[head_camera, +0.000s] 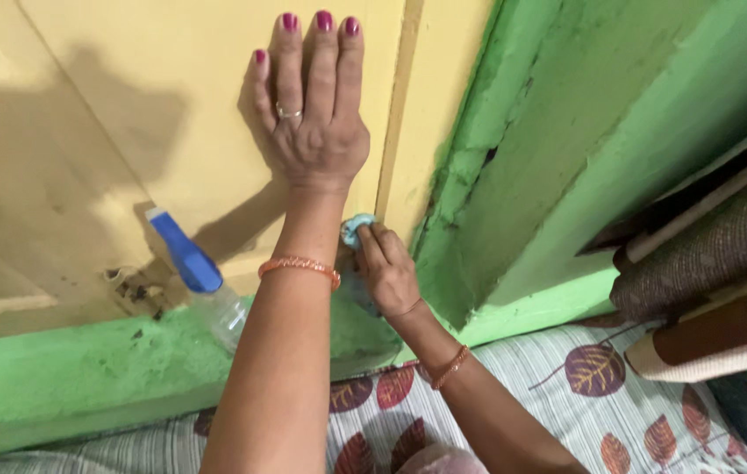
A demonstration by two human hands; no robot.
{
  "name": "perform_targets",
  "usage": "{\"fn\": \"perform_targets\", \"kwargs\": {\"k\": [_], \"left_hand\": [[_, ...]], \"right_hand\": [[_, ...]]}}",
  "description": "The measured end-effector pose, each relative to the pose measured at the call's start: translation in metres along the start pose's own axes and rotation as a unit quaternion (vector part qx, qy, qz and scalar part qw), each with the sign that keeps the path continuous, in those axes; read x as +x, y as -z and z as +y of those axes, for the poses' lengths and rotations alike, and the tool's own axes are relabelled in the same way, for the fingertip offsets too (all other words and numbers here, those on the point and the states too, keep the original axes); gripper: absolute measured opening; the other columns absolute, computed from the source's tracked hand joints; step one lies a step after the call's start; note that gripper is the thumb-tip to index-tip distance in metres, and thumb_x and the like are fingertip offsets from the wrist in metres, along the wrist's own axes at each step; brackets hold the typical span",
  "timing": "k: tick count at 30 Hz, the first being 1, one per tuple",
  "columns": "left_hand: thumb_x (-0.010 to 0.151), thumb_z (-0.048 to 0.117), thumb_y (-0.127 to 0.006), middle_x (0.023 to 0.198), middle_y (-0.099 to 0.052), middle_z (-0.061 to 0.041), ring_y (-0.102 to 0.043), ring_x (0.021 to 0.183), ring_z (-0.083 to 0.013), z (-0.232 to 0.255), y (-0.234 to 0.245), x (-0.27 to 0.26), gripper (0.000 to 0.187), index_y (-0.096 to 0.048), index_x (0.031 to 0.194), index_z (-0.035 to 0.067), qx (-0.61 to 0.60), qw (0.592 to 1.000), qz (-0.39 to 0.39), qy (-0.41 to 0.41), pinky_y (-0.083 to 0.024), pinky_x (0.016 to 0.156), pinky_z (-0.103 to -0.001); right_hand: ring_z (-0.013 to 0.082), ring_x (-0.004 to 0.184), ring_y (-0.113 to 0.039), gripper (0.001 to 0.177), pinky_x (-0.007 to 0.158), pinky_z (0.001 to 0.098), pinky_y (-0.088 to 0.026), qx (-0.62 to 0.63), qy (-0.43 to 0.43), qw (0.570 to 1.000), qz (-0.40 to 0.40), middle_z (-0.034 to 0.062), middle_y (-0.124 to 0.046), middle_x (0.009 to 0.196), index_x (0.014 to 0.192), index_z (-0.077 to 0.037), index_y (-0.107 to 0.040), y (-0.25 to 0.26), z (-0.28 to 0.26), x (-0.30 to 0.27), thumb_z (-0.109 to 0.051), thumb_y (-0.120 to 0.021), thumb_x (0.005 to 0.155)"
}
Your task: The person cleans a wooden closet door by spraying it with a cleaning solution and wiping the surface with a blue cloth.
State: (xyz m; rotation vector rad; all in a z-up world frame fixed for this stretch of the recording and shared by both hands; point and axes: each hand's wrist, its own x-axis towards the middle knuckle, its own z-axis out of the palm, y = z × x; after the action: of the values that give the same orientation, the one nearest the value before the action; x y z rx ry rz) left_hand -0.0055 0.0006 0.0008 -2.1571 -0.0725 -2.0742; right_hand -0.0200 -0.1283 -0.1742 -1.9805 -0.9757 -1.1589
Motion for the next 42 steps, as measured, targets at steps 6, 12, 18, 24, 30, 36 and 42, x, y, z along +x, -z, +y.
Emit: {"fn": "perform_targets", "kwargs": {"k": [6,12,18,24,30,36,42], "left_hand": [[0.108,0.001,-0.046,0.157,-0.049,-0.001,-0.036,0.152,-0.0273,0.000,0.000,-0.002,0.045,-0.060,0.148,0.015,0.018,1.000,0.011,-0.011,-0.027,0.129,-0.050],[0.103,0.002,-0.048,0.150,-0.053,0.000,-0.042,0.146,-0.0269,-0.002,-0.005,-0.001,0.050,-0.063,0.148,0.017,-0.005,1.000,-0.013,0.002,-0.029,0.128,-0.052],[0.103,0.001,-0.050,0.150,-0.053,-0.001,-0.043,0.146,-0.0265,0.000,-0.005,-0.006,0.049,-0.062,0.148,0.016,-0.016,1.000,0.001,-0.001,-0.028,0.129,-0.052],[0.102,0.001,-0.050,0.147,-0.054,-0.002,-0.045,0.143,-0.0272,0.001,-0.007,-0.006,0.047,-0.063,0.145,0.016,-0.013,1.000,0.003,0.001,-0.030,0.128,-0.052],[0.101,0.007,-0.055,0.133,-0.061,-0.002,-0.050,0.133,-0.0278,0.001,0.001,-0.003,0.036,-0.070,0.132,0.016,-0.016,1.000,-0.014,0.010,-0.036,0.119,-0.052],[0.107,0.000,-0.046,0.147,-0.056,-0.002,-0.042,0.146,-0.0277,0.001,-0.001,-0.004,0.040,-0.063,0.141,0.013,-0.001,1.000,0.015,-0.004,-0.030,0.127,-0.051],[0.103,0.004,-0.051,0.138,-0.059,-0.004,-0.047,0.137,-0.0298,0.002,0.004,0.000,0.039,-0.069,0.137,0.013,-0.012,1.000,-0.003,0.009,-0.035,0.120,-0.052]], "right_hand": [[0.0387,0.103,-0.067,0.033,0.088,0.0447,-0.058,-0.014,-0.053,0.996,0.065,0.0214,-0.065,0.118,0.124,0.003,-0.065,-0.016,-0.017,-0.004,0.004,-0.069,0.091],[0.0385,0.101,-0.069,0.027,0.088,0.0438,-0.058,0.024,-0.147,0.988,0.028,0.0194,-0.067,0.117,0.115,0.001,-0.070,-0.023,-0.020,-0.024,0.001,-0.070,0.088],[0.0400,0.106,-0.069,0.029,0.091,0.0432,-0.057,0.008,-0.162,0.981,0.106,0.0214,-0.067,0.121,0.118,0.001,-0.069,-0.029,-0.020,0.001,0.001,-0.071,0.090],[0.0371,0.105,-0.070,0.028,0.092,0.0416,-0.058,0.017,-0.168,0.984,0.063,0.0187,-0.068,0.120,0.118,-0.002,-0.069,-0.032,-0.020,-0.020,0.000,-0.072,0.090],[0.0402,0.112,-0.066,0.035,0.096,0.0440,-0.057,-0.012,-0.128,0.985,0.114,0.0217,-0.064,0.126,0.124,-0.001,-0.067,-0.026,-0.014,0.011,0.002,-0.070,0.089],[0.0377,0.108,-0.068,0.034,0.091,0.0410,-0.058,-0.033,-0.198,0.975,0.098,0.0214,-0.064,0.125,0.127,-0.003,-0.066,-0.002,-0.007,-0.026,0.000,-0.070,0.094],[0.0444,0.113,-0.063,0.038,0.094,0.0456,-0.055,-0.065,-0.161,0.982,0.073,0.0279,-0.059,0.129,0.136,0.006,-0.057,0.000,0.009,-0.016,0.003,-0.059,0.098]]}}
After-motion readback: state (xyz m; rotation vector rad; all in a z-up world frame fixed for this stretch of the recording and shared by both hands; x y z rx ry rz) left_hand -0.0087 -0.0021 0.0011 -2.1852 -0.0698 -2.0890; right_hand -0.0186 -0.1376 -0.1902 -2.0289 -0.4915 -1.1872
